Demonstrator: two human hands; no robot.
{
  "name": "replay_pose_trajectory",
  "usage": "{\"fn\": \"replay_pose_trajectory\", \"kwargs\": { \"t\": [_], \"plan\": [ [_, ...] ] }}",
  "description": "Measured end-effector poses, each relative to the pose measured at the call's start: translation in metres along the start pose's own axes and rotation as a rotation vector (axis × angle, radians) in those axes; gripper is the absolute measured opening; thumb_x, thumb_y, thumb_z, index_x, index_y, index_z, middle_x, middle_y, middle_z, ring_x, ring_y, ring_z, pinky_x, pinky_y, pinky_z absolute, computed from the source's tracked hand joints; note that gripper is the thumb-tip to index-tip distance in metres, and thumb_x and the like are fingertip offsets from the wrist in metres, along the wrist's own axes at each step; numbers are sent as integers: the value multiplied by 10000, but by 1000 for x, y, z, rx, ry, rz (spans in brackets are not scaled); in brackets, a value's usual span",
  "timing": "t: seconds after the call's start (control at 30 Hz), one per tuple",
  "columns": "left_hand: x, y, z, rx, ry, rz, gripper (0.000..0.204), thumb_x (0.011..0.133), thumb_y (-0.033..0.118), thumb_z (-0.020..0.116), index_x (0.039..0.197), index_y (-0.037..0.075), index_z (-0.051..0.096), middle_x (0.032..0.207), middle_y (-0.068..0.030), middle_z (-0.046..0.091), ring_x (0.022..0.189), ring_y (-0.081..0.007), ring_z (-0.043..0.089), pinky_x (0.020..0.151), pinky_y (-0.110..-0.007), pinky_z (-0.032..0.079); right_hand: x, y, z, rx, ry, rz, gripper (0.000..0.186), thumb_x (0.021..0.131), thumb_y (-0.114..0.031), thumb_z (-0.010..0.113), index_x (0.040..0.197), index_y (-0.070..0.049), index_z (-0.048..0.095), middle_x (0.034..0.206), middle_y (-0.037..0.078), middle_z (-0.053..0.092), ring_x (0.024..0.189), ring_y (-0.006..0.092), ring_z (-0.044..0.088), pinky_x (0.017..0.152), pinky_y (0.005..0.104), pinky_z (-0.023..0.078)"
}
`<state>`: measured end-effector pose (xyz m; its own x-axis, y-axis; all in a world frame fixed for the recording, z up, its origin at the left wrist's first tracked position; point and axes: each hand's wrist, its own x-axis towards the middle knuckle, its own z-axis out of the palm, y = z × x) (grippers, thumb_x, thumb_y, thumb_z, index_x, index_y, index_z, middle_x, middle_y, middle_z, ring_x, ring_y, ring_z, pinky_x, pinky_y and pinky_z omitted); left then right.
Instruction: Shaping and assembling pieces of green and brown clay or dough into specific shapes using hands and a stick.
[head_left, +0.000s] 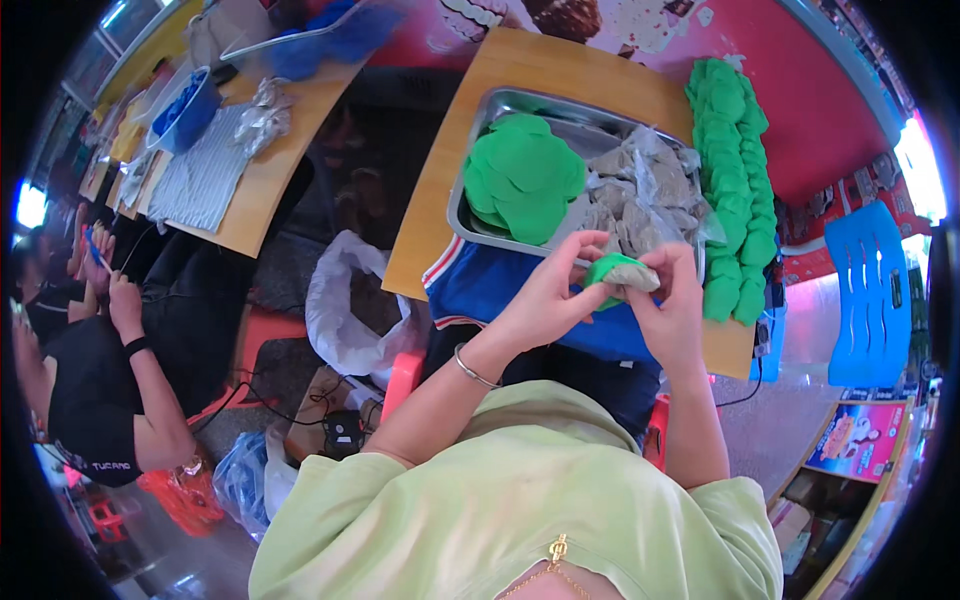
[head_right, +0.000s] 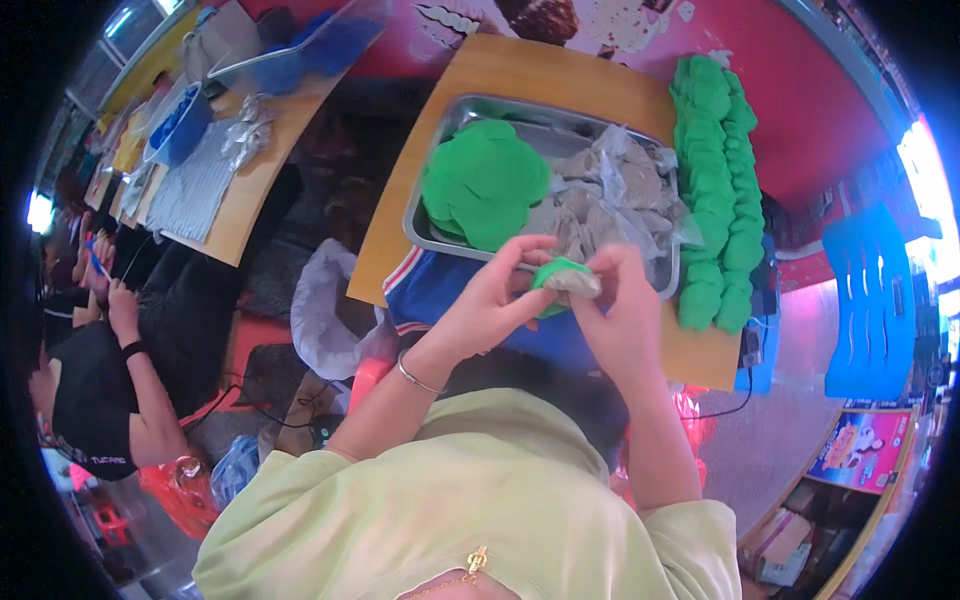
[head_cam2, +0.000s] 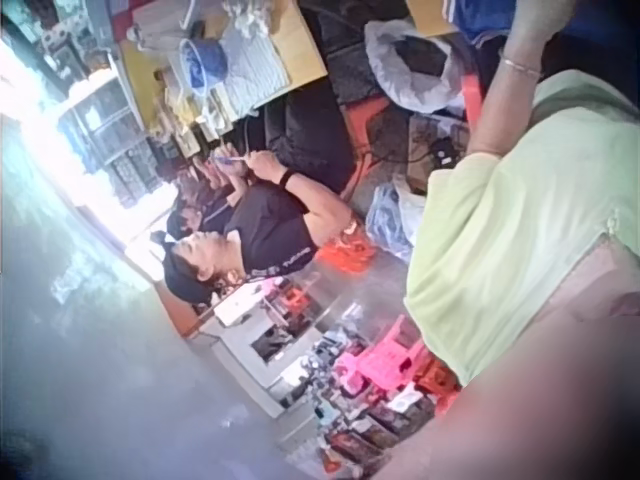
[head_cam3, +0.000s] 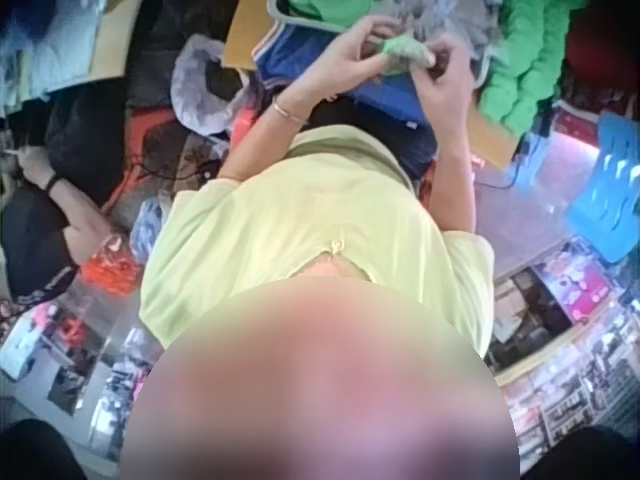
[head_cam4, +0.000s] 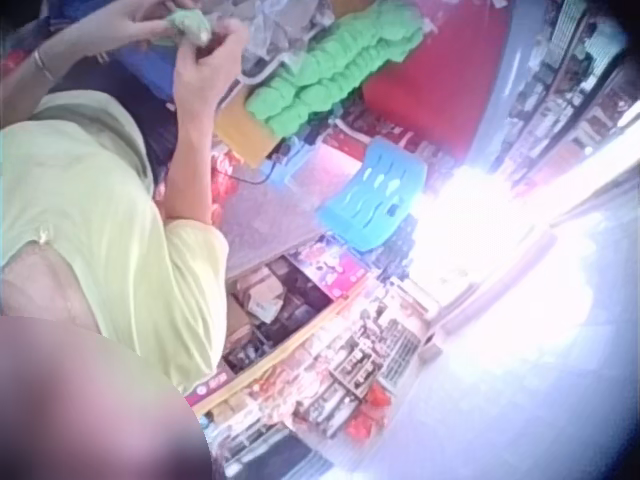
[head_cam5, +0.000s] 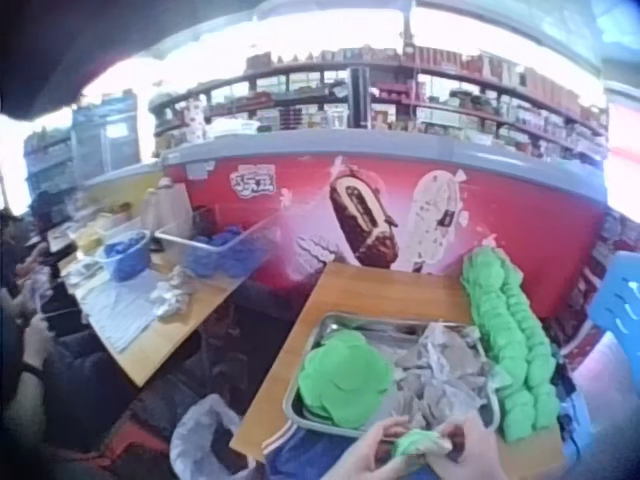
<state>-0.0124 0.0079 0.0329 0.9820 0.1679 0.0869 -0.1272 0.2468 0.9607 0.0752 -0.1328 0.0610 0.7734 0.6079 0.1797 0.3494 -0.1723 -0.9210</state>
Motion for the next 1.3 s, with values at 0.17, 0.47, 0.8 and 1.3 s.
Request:
{"fn": "replay_pose_trajectory", "kwargs": {
  "t": [0.17,0.47,0.8,1.3],
  "plan": [
    [0,-3,1,21,108,23,454,843,32,588,1238,41,364,1071,-92,517,900,-146,581,638,-250,526,2,-8,-8,-79,-240,-173,470,714,24,660,1158,-86,554,932,68,531,829,165,561,691,272,463],
    [2,-7,-2,6,193,115,302,817,18,620,1061,-3,444,995,-97,585,907,-122,602,677,-248,517,4,7,-4,-229,-136,-110,280,683,9,676,933,-45,561,835,73,516,691,172,521,589,267,419],
    [-1,1,-3,576,276,212,115,768,9,671,809,-20,568,823,-76,533,675,-155,538,570,-235,446,5,7,-4,-138,-121,-122,285,703,-12,698,922,-32,517,769,52,519,641,132,492,577,261,411],
    [0,3,-10,662,217,358,144,749,20,696,785,-18,563,832,-73,531,742,-175,524,677,-263,443,7,3,4,-421,0,-205,229,762,-21,670,897,-33,485,746,65,550,674,136,530,607,282,430]
  ]
}}
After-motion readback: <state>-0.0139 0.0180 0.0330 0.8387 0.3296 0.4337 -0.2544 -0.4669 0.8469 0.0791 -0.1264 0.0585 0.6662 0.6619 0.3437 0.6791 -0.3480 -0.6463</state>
